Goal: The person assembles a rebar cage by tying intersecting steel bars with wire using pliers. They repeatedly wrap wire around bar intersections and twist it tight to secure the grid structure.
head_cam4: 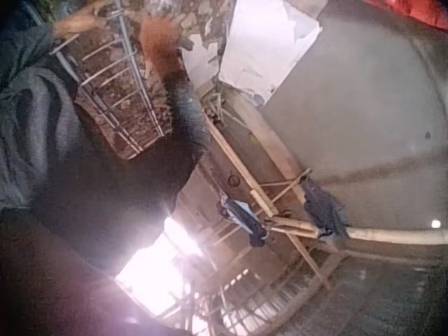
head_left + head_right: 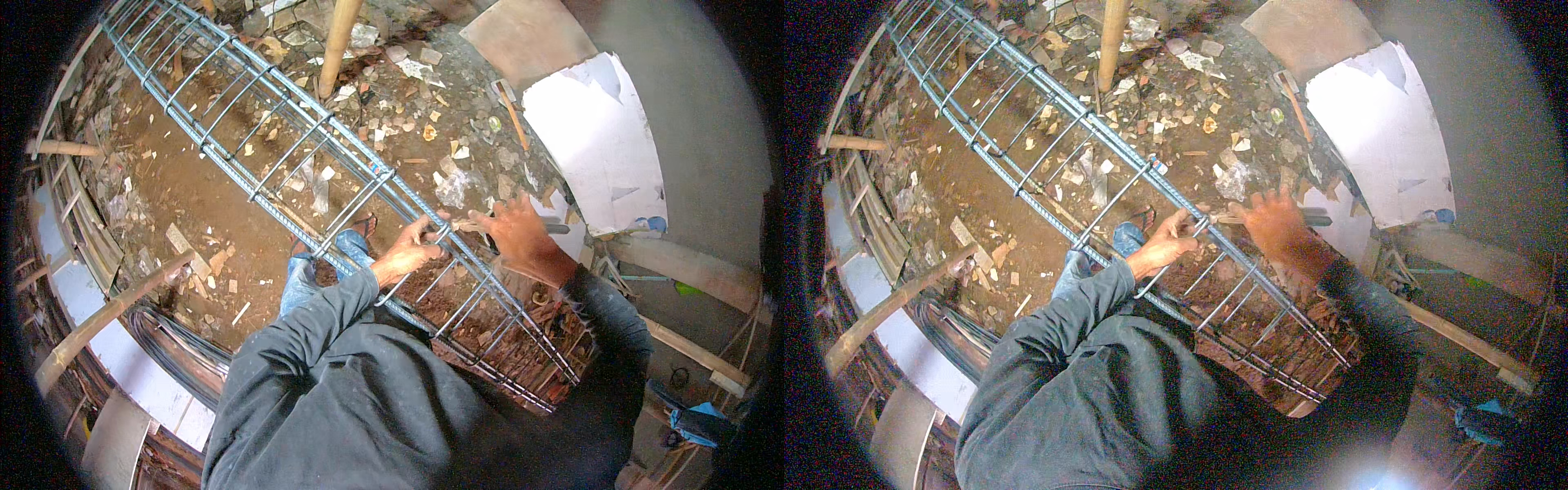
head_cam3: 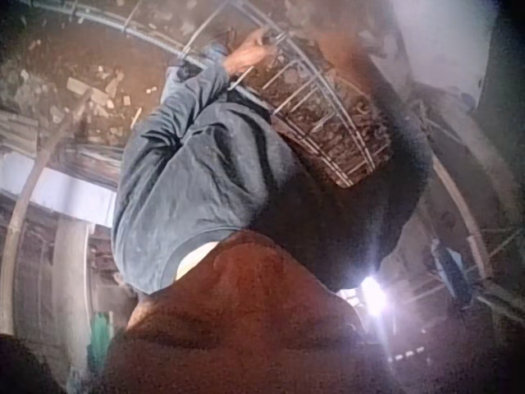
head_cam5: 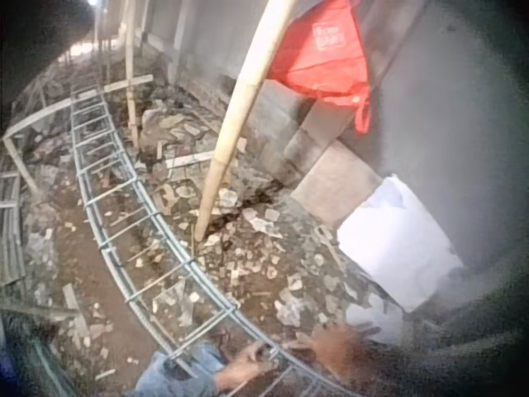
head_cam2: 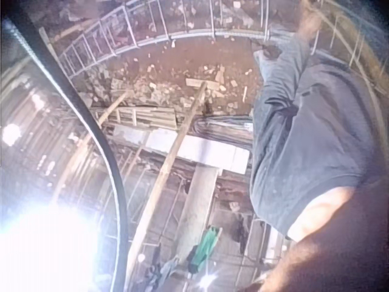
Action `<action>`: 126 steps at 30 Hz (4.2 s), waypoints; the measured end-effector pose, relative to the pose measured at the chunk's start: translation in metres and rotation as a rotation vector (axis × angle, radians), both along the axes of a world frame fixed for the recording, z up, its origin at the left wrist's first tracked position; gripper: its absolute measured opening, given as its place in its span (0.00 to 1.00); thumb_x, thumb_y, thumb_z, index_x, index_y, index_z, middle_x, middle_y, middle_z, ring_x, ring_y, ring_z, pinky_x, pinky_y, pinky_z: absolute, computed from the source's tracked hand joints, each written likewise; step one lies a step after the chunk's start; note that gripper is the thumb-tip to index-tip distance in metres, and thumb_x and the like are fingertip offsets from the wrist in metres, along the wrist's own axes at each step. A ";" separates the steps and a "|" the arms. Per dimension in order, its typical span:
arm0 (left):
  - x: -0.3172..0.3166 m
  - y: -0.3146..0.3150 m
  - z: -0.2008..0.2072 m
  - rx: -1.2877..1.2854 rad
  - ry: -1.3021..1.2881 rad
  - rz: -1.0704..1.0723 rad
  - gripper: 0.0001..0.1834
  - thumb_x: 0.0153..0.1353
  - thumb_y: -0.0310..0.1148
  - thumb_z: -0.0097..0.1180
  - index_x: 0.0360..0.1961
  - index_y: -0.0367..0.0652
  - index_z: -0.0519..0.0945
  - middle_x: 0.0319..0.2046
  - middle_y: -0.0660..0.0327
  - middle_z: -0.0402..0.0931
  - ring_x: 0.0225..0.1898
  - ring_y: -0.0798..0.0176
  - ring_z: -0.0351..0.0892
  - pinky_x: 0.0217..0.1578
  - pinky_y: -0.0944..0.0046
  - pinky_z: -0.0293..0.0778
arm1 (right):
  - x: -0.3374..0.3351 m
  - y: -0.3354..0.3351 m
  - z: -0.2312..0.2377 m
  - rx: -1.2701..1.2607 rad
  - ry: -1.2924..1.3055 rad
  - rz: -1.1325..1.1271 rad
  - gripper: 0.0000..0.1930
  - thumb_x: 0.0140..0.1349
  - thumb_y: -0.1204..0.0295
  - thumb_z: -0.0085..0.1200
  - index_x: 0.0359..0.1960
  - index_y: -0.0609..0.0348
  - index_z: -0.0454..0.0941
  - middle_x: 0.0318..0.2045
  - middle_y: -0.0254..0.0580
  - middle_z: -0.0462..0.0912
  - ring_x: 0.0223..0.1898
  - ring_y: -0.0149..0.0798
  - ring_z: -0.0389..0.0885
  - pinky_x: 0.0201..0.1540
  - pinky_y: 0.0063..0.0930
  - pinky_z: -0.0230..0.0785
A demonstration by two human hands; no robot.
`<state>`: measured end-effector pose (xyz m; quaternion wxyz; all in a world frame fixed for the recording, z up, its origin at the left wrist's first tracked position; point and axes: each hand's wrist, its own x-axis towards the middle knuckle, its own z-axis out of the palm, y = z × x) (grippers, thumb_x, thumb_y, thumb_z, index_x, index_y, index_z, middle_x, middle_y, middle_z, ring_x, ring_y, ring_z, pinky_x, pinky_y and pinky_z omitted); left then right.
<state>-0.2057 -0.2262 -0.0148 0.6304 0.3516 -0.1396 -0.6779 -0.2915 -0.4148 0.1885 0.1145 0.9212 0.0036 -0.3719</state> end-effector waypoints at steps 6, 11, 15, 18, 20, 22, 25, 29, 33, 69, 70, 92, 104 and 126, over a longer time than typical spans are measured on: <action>-0.004 0.000 -0.005 -0.033 0.055 0.033 0.41 0.59 0.15 0.57 0.75 0.46 0.67 0.54 0.60 0.80 0.48 0.64 0.83 0.42 0.65 0.80 | 0.019 -0.030 -0.008 0.248 0.259 -0.345 0.31 0.57 0.59 0.72 0.54 0.72 0.79 0.32 0.52 0.88 0.38 0.56 0.89 0.47 0.50 0.80; -0.003 -0.001 -0.013 -0.019 0.005 -0.003 0.41 0.59 0.18 0.60 0.75 0.49 0.67 0.50 0.62 0.81 0.46 0.66 0.83 0.42 0.65 0.80 | 0.019 -0.046 -0.013 0.524 0.404 -0.696 0.32 0.53 0.62 0.76 0.52 0.72 0.77 0.36 0.63 0.86 0.37 0.59 0.88 0.42 0.50 0.80; -0.004 0.000 -0.013 -0.024 0.070 0.009 0.41 0.60 0.19 0.62 0.75 0.51 0.67 0.47 0.64 0.79 0.45 0.67 0.81 0.44 0.66 0.79 | 0.000 -0.048 -0.005 0.406 0.000 -0.304 0.33 0.53 0.67 0.73 0.59 0.66 0.75 0.44 0.51 0.83 0.44 0.52 0.85 0.42 0.47 0.76; -0.006 0.000 -0.009 0.012 0.114 0.025 0.41 0.61 0.18 0.61 0.75 0.54 0.67 0.43 0.64 0.76 0.43 0.68 0.77 0.48 0.66 0.77 | -0.014 -0.046 -0.002 0.141 -0.280 0.173 0.33 0.52 0.68 0.70 0.63 0.59 0.75 0.48 0.44 0.80 0.48 0.47 0.81 0.42 0.44 0.73; -0.006 0.000 -0.007 -0.037 0.186 0.057 0.41 0.61 0.17 0.61 0.75 0.53 0.67 0.43 0.64 0.77 0.44 0.67 0.78 0.50 0.65 0.78 | -0.020 -0.048 -0.001 0.085 -0.272 0.152 0.33 0.53 0.68 0.67 0.64 0.56 0.76 0.50 0.41 0.77 0.50 0.44 0.78 0.42 0.44 0.72; -0.004 -0.001 -0.006 -0.020 0.153 0.023 0.40 0.63 0.17 0.61 0.75 0.51 0.66 0.45 0.62 0.80 0.46 0.66 0.81 0.50 0.64 0.80 | -0.024 -0.051 0.000 0.247 -0.027 -0.149 0.27 0.62 0.65 0.63 0.65 0.54 0.78 0.44 0.46 0.81 0.46 0.50 0.81 0.45 0.50 0.74; -0.001 -0.001 -0.005 -0.013 0.196 0.017 0.38 0.64 0.20 0.62 0.75 0.50 0.66 0.48 0.59 0.83 0.46 0.65 0.83 0.44 0.64 0.80 | -0.021 -0.060 -0.004 0.532 0.207 -0.507 0.25 0.71 0.64 0.60 0.68 0.53 0.77 0.38 0.51 0.83 0.41 0.54 0.83 0.48 0.51 0.76; -0.001 0.001 -0.004 0.008 0.175 0.014 0.41 0.64 0.18 0.62 0.77 0.51 0.66 0.46 0.64 0.80 0.47 0.67 0.82 0.54 0.64 0.80 | -0.019 -0.062 -0.012 0.194 -0.109 0.060 0.17 0.71 0.64 0.57 0.59 0.49 0.83 0.39 0.46 0.82 0.39 0.51 0.84 0.41 0.51 0.78; -0.006 0.000 -0.006 -0.037 0.131 0.056 0.40 0.64 0.19 0.63 0.77 0.51 0.68 0.42 0.65 0.79 0.42 0.67 0.82 0.51 0.65 0.80 | -0.019 -0.060 -0.022 0.032 -0.352 0.379 0.10 0.66 0.65 0.59 0.47 0.48 0.85 0.39 0.43 0.82 0.37 0.44 0.84 0.35 0.39 0.77; 0.001 0.002 -0.006 0.010 0.187 0.006 0.42 0.63 0.21 0.66 0.77 0.48 0.65 0.48 0.63 0.82 0.46 0.68 0.80 0.54 0.65 0.77 | -0.039 -0.090 -0.006 0.568 0.149 -0.555 0.25 0.63 0.53 0.64 0.57 0.52 0.82 0.33 0.58 0.86 0.37 0.61 0.88 0.43 0.53 0.79; 0.001 0.002 -0.005 0.008 0.174 0.007 0.42 0.63 0.21 0.66 0.77 0.48 0.65 0.48 0.63 0.82 0.46 0.68 0.80 0.54 0.64 0.77 | -0.038 -0.092 -0.008 0.554 0.164 -0.590 0.26 0.63 0.52 0.64 0.58 0.52 0.82 0.32 0.59 0.87 0.38 0.62 0.88 0.43 0.53 0.79; 0.004 -0.017 0.100 -0.211 -1.215 0.063 0.28 0.53 0.32 0.72 0.55 0.37 0.81 0.57 0.43 0.76 0.59 0.37 0.74 0.59 0.38 0.70 | -0.027 -0.106 -0.023 0.493 0.283 -0.471 0.30 0.64 0.64 0.67 0.65 0.64 0.74 0.44 0.53 0.87 0.44 0.57 0.87 0.45 0.47 0.80; -0.058 -0.106 0.099 -0.262 -1.618 -0.010 0.53 0.58 0.30 0.60 0.84 0.41 0.50 0.69 0.27 0.64 0.53 0.36 0.78 0.53 0.43 0.73 | -0.018 -0.108 -0.015 0.738 0.676 -1.058 0.25 0.64 0.65 0.70 0.58 0.64 0.80 0.35 0.44 0.90 0.33 0.39 0.88 0.41 0.33 0.82; -0.046 -0.137 0.108 -0.125 -1.584 -0.169 0.60 0.49 0.21 0.67 0.80 0.25 0.44 0.35 0.45 0.87 0.38 0.44 0.89 0.41 0.50 0.80 | -0.084 -0.063 -0.027 -0.033 -0.195 -0.257 0.15 0.62 0.70 0.57 0.49 0.65 0.78 0.45 0.53 0.83 0.42 0.53 0.83 0.45 0.51 0.75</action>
